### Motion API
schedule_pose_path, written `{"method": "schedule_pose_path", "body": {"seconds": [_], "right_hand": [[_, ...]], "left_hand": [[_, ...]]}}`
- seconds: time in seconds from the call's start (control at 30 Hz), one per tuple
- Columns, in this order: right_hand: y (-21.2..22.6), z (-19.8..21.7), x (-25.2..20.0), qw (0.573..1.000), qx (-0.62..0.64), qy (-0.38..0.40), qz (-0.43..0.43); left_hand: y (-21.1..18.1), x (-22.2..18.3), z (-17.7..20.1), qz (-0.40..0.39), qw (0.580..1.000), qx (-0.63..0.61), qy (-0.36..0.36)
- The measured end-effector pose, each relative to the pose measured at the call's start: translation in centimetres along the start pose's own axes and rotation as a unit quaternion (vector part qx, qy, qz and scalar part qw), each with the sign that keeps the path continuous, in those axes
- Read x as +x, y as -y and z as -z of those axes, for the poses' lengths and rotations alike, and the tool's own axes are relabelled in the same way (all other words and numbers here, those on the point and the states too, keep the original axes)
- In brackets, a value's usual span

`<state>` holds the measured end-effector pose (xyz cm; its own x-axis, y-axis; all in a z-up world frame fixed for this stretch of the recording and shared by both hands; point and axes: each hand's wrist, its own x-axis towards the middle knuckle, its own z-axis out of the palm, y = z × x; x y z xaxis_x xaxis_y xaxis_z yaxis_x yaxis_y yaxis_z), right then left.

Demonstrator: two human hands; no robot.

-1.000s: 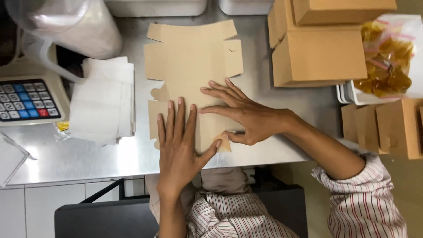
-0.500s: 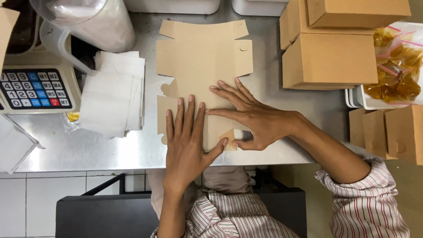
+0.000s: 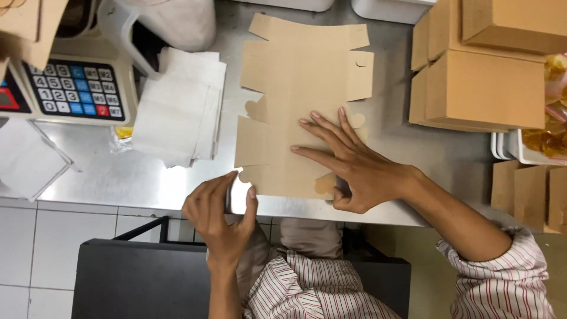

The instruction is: The person folds a flat cardboard box blank on a metal countertop, creasing the tabs and sides by hand. They interlock the side flaps and tuck the top tabs to form a closed rectangular box, then place it on a stack of finished boxes.

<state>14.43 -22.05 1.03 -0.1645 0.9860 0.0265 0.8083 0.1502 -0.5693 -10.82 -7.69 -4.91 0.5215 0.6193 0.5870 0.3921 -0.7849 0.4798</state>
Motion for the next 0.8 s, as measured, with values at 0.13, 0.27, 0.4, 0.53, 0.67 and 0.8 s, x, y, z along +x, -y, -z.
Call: {"method": "schedule_pose_path", "body": {"seconds": [0.13, 0.27, 0.4, 0.53, 0.67, 0.8], "right_hand": [[0.0, -0.2, 0.6, 1.000, 0.001, 0.000, 0.006], [-1.5, 0.2, 1.3, 1.000, -0.001, -0.018, 0.019], [-3.1, 0.3, 2.1, 0.999, -0.011, -0.037, 0.008], [-1.5, 0.6, 3.4, 0.997, -0.007, -0.072, -0.024], [-0.8, -0.9, 4.0, 0.989, -0.014, -0.122, -0.087], [-0.7, -1.6, 4.1, 0.982, -0.035, -0.157, -0.095]], "left_hand": [[-0.1, -0.1, -0.2, -0.006, 1.000, -0.028, -0.002], [-0.5, 0.9, 0.3, -0.041, 0.993, -0.105, 0.035], [-0.8, 2.1, 1.3, -0.150, 0.977, -0.105, 0.111], [-0.5, 2.7, 1.0, -0.193, 0.964, -0.116, 0.144], [-0.4, 3.8, 1.0, -0.231, 0.940, -0.171, 0.182], [0.0, 6.5, 1.3, -0.177, 0.909, -0.266, 0.266]]}}
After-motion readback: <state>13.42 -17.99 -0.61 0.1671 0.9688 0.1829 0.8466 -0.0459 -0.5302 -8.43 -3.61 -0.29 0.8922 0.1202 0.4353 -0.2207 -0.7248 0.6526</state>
